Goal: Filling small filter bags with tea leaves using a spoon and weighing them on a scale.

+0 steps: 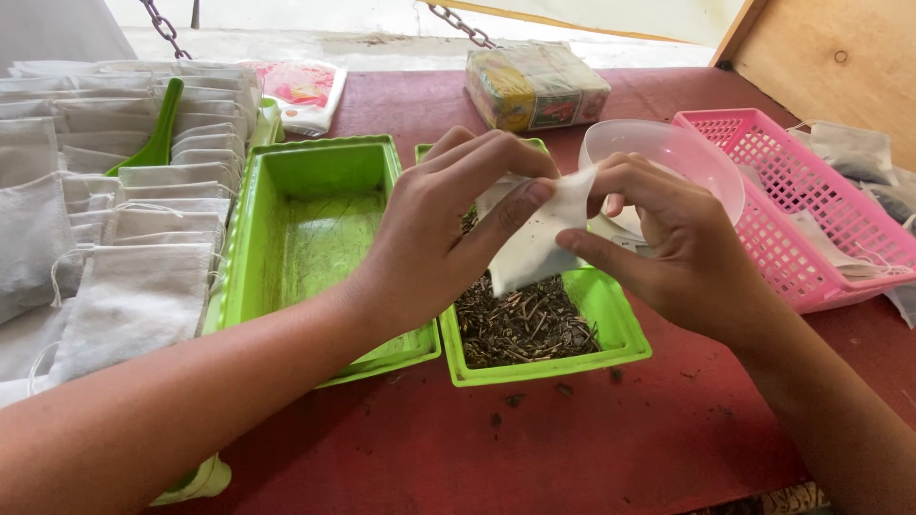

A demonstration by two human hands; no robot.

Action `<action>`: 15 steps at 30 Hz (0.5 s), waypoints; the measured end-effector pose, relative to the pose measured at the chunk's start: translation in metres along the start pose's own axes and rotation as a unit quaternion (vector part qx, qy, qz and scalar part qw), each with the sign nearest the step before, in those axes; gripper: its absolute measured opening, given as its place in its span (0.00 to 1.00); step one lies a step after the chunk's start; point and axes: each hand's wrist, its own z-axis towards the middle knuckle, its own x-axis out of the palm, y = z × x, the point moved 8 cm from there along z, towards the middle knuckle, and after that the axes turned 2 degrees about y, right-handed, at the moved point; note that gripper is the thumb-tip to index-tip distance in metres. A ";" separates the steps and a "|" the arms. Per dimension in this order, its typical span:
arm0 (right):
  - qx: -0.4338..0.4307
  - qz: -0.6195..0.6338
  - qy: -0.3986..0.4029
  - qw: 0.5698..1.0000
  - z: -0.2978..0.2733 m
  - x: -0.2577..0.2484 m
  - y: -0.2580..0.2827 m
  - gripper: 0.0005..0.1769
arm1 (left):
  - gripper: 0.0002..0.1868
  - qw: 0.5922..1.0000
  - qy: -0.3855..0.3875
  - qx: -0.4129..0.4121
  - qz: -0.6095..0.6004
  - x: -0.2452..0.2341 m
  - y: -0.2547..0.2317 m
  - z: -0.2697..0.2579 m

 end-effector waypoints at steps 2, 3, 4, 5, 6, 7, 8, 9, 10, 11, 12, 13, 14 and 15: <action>0.003 0.065 -0.009 0.998 -0.002 -0.001 -0.010 0.07 | 0.15 1.000 0.000 -0.020 -0.021 0.003 0.008 -0.006; 0.006 0.129 -0.018 0.991 -0.003 -0.003 -0.015 0.08 | 0.28 0.998 0.001 -0.039 -0.041 0.005 0.013 -0.008; 0.006 0.129 -0.019 0.991 -0.004 -0.004 -0.018 0.08 | 0.28 0.998 0.002 -0.039 -0.041 0.007 0.019 -0.009; 0.043 0.141 -0.046 0.988 -0.007 -0.008 -0.026 0.06 | 0.34 0.999 -0.002 -0.033 -0.043 0.008 0.024 -0.010; 0.079 0.152 -0.072 0.983 -0.009 -0.013 -0.035 0.05 | 0.41 0.999 -0.006 -0.026 -0.045 0.009 0.028 -0.011; 0.080 0.152 -0.072 0.983 -0.010 -0.013 -0.036 0.05 | 0.41 0.999 -0.006 -0.027 -0.046 0.008 0.027 -0.010; 0.078 0.126 -0.076 0.986 -0.011 -0.015 -0.036 0.06 | 0.33 0.996 0.045 -0.062 -0.043 0.015 0.031 -0.010; 0.075 0.099 -0.081 0.989 -0.012 -0.018 -0.036 0.06 | 0.27 0.990 0.096 -0.094 -0.040 0.023 0.035 -0.011; 0.075 0.099 -0.080 0.989 -0.010 -0.014 -0.032 0.06 | 0.27 0.990 0.095 -0.094 -0.040 0.025 0.038 -0.011; 0.083 0.121 -0.088 0.985 -0.008 -0.012 -0.031 0.11 | 0.19 0.992 0.093 -0.077 -0.027 0.027 0.039 -0.011; 0.092 0.143 -0.095 0.981 -0.006 -0.009 -0.029 0.21 | 0.12 0.994 0.091 -0.060 -0.015 0.029 0.040 -0.011; 0.091 0.142 -0.095 0.981 -0.005 -0.009 -0.028 0.21 | 0.12 0.994 0.090 -0.059 -0.015 0.029 0.039 -0.011; 0.069 0.155 -0.068 0.983 -0.002 -0.005 -0.022 0.24 | 0.11 0.994 0.083 -0.066 -0.020 0.027 0.041 -0.012; 0.047 0.167 -0.041 0.984 0.000 -0.001 -0.017 0.28 | 0.10 0.994 0.077 -0.074 -0.026 0.027 0.042 -0.012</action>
